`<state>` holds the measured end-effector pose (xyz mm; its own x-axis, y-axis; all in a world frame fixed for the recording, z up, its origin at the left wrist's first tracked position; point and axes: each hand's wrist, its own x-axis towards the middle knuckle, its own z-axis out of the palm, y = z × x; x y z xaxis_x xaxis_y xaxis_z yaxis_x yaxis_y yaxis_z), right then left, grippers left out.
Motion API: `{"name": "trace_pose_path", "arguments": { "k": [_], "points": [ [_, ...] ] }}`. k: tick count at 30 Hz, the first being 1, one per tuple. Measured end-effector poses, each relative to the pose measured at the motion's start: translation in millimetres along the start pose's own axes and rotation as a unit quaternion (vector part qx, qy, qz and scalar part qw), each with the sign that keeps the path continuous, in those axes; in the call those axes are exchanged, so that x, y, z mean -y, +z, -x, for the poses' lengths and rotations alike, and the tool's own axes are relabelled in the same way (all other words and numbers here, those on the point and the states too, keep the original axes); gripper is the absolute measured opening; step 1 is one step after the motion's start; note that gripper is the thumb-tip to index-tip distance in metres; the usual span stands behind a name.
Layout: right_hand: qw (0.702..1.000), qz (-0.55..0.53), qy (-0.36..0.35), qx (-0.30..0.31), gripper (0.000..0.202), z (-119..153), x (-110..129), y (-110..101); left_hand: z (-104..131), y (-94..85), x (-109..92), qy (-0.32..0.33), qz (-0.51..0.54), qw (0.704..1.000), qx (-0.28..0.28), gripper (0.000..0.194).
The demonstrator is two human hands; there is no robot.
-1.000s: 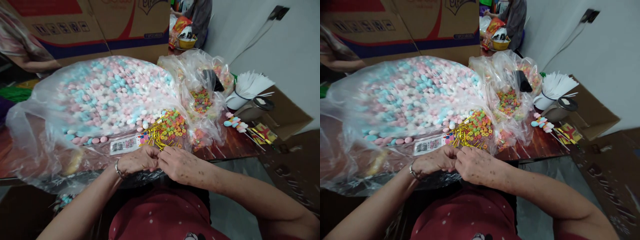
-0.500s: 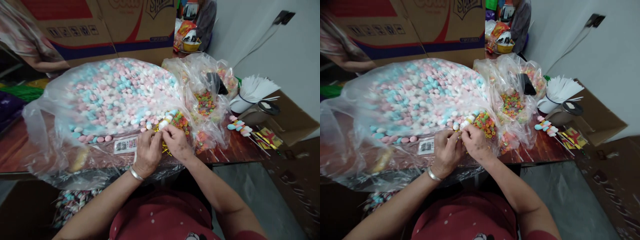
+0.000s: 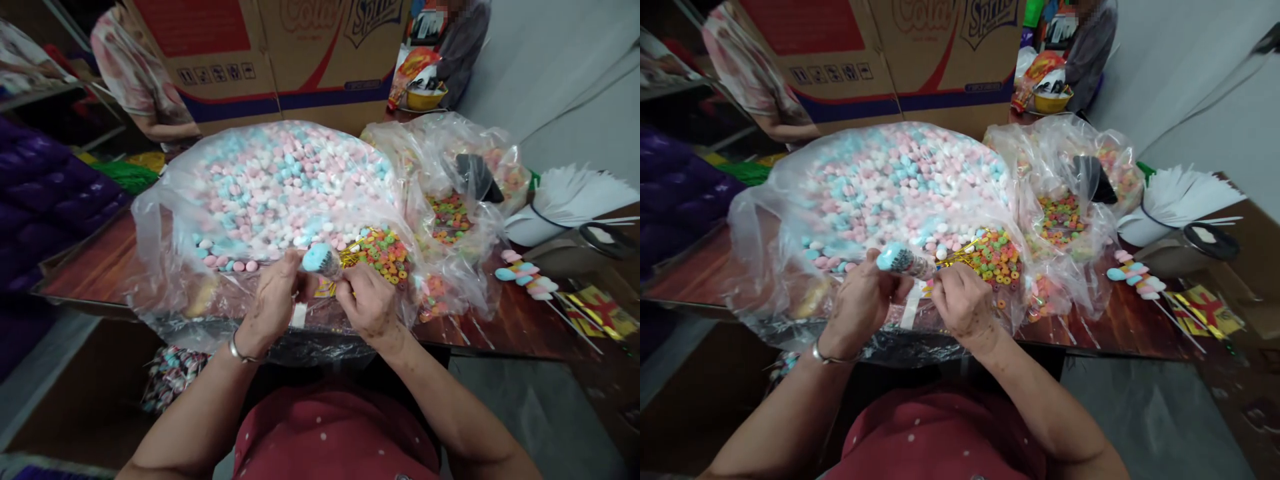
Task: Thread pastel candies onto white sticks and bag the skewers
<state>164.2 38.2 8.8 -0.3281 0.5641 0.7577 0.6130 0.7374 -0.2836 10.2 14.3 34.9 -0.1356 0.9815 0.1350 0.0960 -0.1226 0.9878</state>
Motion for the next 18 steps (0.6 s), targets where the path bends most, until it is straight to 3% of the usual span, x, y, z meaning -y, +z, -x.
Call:
{"name": "trace_pose_path", "arguments": {
  "k": [2,6,9,12,14,16,18],
  "points": [
    [0.999,0.036,-0.029,0.003,0.024,-3,-3,-3,4,1.8,-1,-0.056,0.095,0.993,0.052,0.065],
    [0.991,0.063,-0.103,0.055,0.025,-6,-7,-9,-1,7.3,7,-0.166,0.246,0.950,0.095,0.068],
    [0.985,0.050,-0.140,0.089,0.023,-6,-12,-11,-2,3.7,11,-0.128,0.271,0.946,0.124,0.066],
    [0.992,0.016,-0.077,0.098,0.020,-5,-17,-10,8,-5.5,7,0.027,0.260,0.957,0.126,0.059],
    [0.996,-0.027,-0.006,0.082,0.019,-6,-18,-10,17,-10.8,1,0.074,0.232,0.951,0.192,0.063],
    [0.995,-0.067,0.042,0.060,0.018,-7,-12,-11,22,-11.9,-2,0.009,0.197,0.943,0.268,0.070],
    [0.993,-0.102,0.044,0.050,0.017,-5,-2,-11,22,-8.4,-1,-0.098,0.175,0.949,0.243,0.068]
  ]
}}
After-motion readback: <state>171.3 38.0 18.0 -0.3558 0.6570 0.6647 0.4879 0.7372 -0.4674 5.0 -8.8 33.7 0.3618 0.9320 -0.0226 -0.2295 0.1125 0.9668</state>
